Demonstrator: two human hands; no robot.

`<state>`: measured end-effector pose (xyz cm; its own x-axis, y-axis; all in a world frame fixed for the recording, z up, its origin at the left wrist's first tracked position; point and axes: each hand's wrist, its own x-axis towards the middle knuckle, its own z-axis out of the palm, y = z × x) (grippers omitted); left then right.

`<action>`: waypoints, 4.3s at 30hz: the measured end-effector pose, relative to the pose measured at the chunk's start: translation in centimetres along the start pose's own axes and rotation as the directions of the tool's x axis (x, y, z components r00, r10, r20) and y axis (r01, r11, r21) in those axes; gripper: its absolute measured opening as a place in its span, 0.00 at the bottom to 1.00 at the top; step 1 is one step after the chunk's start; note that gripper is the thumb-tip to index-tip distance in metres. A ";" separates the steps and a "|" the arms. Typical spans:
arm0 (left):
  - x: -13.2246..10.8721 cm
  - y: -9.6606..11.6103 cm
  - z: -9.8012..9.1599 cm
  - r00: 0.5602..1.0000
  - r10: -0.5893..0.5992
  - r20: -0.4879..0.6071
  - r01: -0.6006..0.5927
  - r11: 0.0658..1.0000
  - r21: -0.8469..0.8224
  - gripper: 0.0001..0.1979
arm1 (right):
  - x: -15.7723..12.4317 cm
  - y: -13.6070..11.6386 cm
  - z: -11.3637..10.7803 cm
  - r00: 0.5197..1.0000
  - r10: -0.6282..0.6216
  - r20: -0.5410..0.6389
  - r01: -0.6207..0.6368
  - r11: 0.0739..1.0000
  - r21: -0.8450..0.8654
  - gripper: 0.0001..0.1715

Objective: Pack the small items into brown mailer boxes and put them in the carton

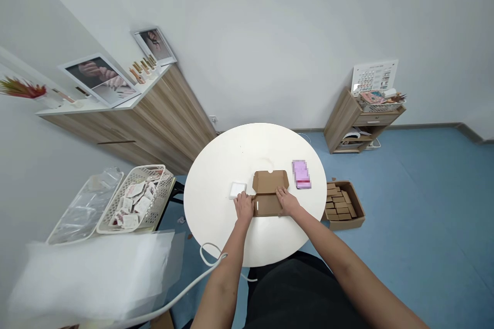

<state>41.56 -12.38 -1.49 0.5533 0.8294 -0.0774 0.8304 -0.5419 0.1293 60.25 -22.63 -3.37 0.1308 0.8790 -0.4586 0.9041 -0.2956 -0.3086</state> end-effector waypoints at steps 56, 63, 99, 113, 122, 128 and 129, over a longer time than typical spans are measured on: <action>1.9 1.2 3.3 0.988 -0.123 0.091 0.144 0.947 -0.287 0.05 | 0.7 -0.1 -0.2 0.999 0.042 0.006 -0.042 0.992 0.119 0.74; 4.4 -5.1 0.5 0.995 -0.051 -0.088 0.026 0.962 -0.270 0.16 | 1.9 -0.1 -0.9 0.999 0.034 -0.003 -0.033 0.991 0.127 0.73; 4.1 2.1 -0.4 0.957 -0.039 0.286 0.161 0.895 -0.415 0.09 | 2.6 -1.4 -1.7 0.998 0.064 -0.022 -0.060 0.988 0.144 0.74; 4.6 1.3 0.3 1.000 0.004 -0.020 -0.010 0.955 -0.295 0.08 | 1.0 -0.7 -3.1 0.951 -0.004 -0.308 0.061 0.983 0.174 0.45; 12.2 -1.1 -2.2 0.903 -0.207 0.377 0.424 0.576 -0.699 0.26 | 5.1 2.4 -7.1 0.894 0.395 -0.210 -0.192 0.763 0.618 0.32; 12.8 -1.6 -3.2 0.914 -0.094 0.394 0.372 0.578 -0.726 0.29 | 5.6 2.3 -9.6 0.904 0.403 -0.144 -0.213 0.715 0.666 0.27; 12.6 -1.8 -3.4 0.919 -0.078 0.386 0.355 0.589 -0.726 0.29 | 5.4 2.1 -9.9 0.904 0.408 -0.129 -0.219 0.700 0.680 0.26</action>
<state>46.84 -0.48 0.67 0.4688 0.7522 -0.4630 0.6379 0.0743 0.7666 66.91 -14.78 1.75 0.5394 0.7223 -0.4328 0.3276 -0.6535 -0.6823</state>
